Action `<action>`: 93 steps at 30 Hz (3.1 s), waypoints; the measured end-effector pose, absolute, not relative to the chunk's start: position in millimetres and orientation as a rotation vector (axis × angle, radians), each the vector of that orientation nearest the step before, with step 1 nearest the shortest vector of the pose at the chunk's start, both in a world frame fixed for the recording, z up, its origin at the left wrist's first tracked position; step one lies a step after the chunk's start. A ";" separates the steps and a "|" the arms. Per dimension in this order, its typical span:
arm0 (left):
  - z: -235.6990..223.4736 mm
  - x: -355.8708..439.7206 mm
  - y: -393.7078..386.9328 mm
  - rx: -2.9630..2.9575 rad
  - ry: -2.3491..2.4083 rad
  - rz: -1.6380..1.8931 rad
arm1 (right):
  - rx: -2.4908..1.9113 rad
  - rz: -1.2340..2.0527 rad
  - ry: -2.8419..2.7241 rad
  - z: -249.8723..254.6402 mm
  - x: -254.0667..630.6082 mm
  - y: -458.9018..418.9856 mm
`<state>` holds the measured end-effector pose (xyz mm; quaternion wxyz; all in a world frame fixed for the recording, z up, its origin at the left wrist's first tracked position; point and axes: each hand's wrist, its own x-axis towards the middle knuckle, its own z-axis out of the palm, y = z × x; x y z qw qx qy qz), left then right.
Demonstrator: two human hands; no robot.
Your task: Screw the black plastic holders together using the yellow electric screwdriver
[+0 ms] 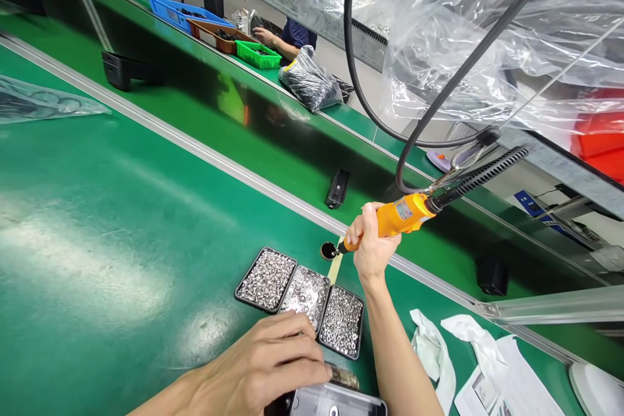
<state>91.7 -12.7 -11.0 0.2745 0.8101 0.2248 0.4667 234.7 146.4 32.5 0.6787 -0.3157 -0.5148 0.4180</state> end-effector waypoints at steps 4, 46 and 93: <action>-11.7 91.1 -13.7 2.199 0.613 1.239 | -0.712 0.932 -1.159 30.9 233.2 146.9; -14.6 87.0 -14.8 2.250 0.582 1.193 | -0.820 1.056 -1.212 124.7 281.4 23.0; -11.7 90.4 -18.9 2.280 0.684 1.021 | -0.727 1.192 -1.346 67.8 270.1 -48.7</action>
